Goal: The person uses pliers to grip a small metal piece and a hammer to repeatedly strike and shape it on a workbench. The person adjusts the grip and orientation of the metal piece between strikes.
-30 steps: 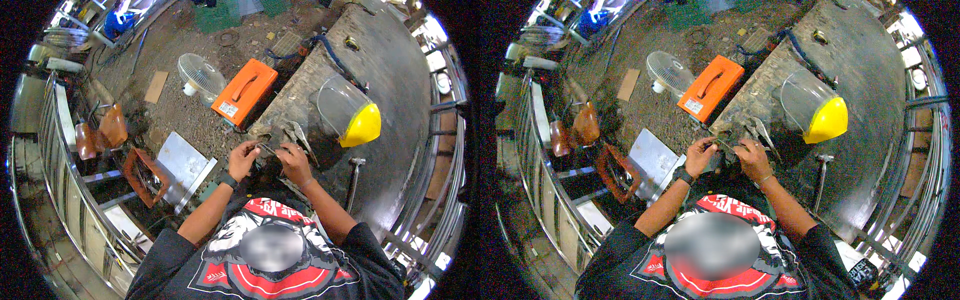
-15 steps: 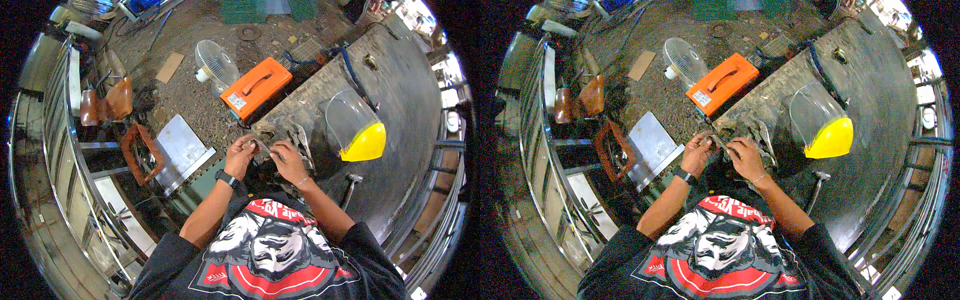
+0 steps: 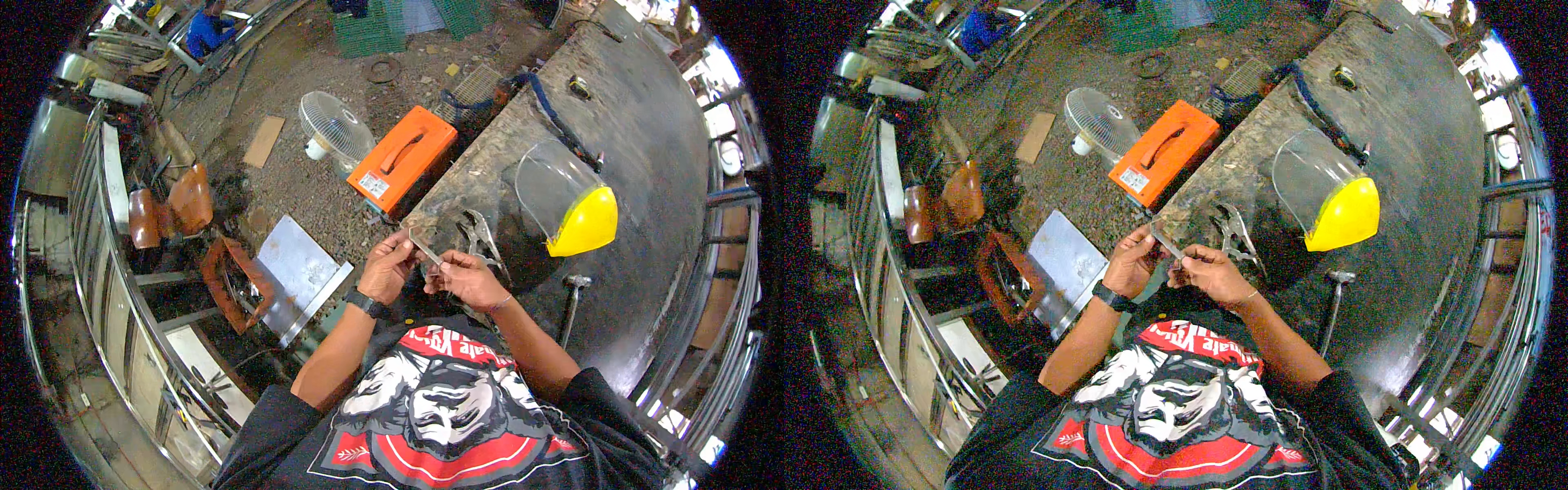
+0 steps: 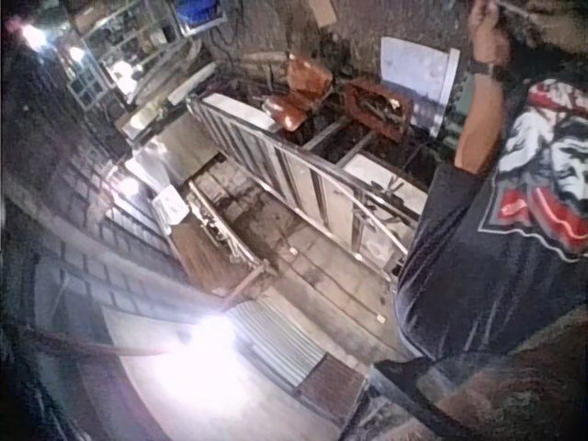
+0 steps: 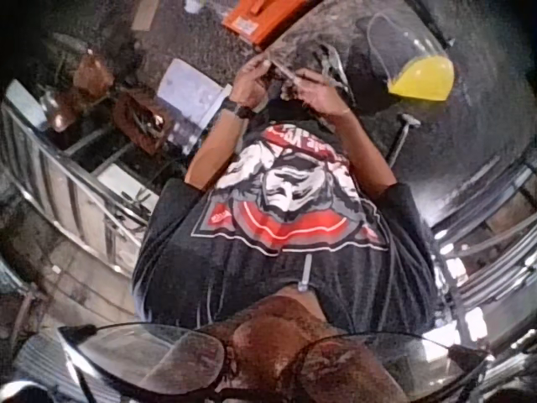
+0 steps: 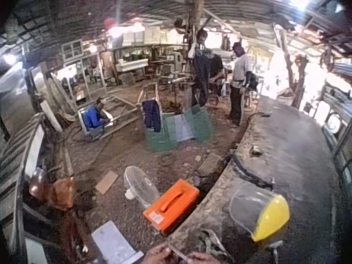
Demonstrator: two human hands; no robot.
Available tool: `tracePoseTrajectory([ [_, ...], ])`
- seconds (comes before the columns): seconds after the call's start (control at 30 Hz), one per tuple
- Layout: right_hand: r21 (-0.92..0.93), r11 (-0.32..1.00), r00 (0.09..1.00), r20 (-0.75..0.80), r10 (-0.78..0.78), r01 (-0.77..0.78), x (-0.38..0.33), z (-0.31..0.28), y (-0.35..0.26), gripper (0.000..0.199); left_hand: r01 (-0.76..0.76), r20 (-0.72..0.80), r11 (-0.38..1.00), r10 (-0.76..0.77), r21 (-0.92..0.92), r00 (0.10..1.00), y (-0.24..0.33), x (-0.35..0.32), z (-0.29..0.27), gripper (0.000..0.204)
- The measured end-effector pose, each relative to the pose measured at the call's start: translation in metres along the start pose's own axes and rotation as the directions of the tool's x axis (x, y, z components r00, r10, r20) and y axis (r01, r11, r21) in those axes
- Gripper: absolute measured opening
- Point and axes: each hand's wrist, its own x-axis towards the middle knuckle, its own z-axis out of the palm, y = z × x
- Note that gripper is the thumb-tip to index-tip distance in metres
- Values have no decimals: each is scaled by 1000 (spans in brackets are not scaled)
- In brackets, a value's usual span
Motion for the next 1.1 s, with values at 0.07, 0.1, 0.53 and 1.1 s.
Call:
tracePoseTrajectory([
  [0.07, 287, 957, 999, 41, 34, -44, -3, 10, -8, 20, 28, 10, 998, -28, 51, 1000, 9, 1, 13, 25],
  [0.1, 320, 946, 998, -1, 57, -54, -4, 11, -7, 22, 34, 15, 998, -35, 45, 999, 13, 0, 20, 24],
  [0.53, -609, 793, 830, -440, -342, 4, 28, -3, 20, 27, -40, -68, 786, 103, 617, 992, 3, 21, -29, 39],
  [1.1, -993, 116, 823, -77, -563, -14, 104, -54, 11, 25, -264, 159, 102, 578, 959, 801, -28, 57, -83, 45],
])
